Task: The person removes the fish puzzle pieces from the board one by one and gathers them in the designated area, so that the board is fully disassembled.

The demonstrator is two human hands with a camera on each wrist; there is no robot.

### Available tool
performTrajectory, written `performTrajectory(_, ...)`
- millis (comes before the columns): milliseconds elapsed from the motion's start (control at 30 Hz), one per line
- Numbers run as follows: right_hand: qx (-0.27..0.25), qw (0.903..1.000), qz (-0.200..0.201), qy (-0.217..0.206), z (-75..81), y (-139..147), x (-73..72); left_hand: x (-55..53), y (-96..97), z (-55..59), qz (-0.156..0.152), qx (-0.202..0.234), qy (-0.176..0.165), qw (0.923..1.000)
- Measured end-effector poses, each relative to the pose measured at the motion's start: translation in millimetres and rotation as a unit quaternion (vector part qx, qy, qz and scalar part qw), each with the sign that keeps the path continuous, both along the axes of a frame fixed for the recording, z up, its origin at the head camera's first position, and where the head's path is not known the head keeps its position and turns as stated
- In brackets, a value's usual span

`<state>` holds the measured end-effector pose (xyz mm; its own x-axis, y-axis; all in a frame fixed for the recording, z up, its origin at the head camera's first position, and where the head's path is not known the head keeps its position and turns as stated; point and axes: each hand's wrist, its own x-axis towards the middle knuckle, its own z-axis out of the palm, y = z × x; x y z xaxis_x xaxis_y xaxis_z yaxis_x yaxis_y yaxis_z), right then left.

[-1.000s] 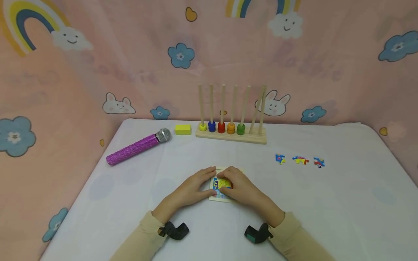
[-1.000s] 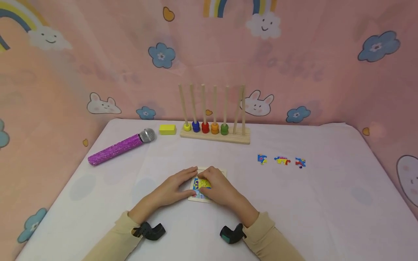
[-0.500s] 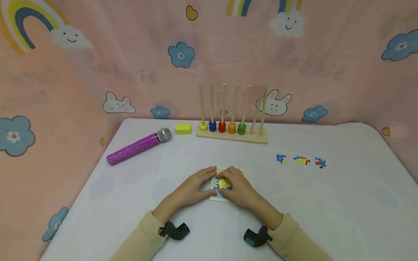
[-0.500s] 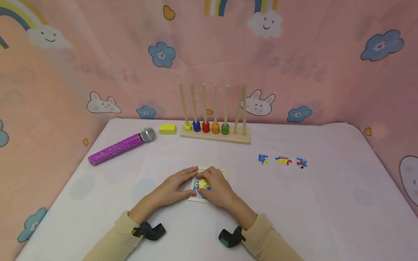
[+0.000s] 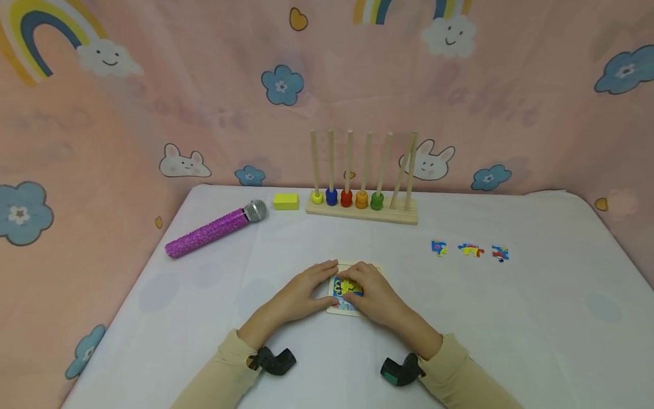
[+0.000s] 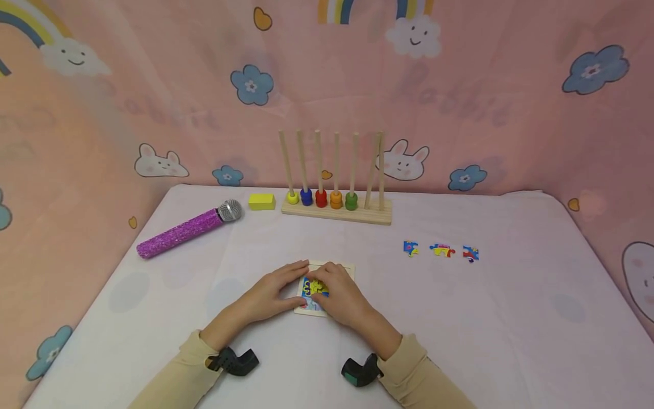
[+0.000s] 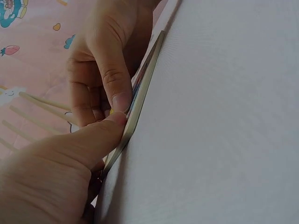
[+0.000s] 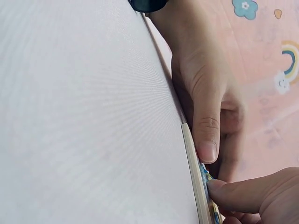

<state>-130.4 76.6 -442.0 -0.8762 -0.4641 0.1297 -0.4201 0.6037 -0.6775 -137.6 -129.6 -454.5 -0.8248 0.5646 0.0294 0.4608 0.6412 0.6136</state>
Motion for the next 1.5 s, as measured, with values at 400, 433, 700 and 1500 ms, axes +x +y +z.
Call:
performTrajectory(400,-0.008,0.9998,0.0,0.019,1.9,5,-2.3,0.6,0.5,0.9,-0.004,0.0,0.009,1.0)
performTrajectory(433,-0.012,0.9998,0.002,0.016,2.8,6,-2.8,0.8,0.5,0.9,-0.003,0.0,0.009,1.0)
performTrajectory(700,-0.024,0.9994,0.008,-0.024,13.0,15,-7.7,0.3,0.3,-0.2,-0.005,0.004,0.006,1.0)
performTrajectory(1500,0.0,0.9949,-0.074,-0.069,17.0,110,-6.4,1.2,0.4,0.2,-0.003,-0.003,0.011,0.9999)
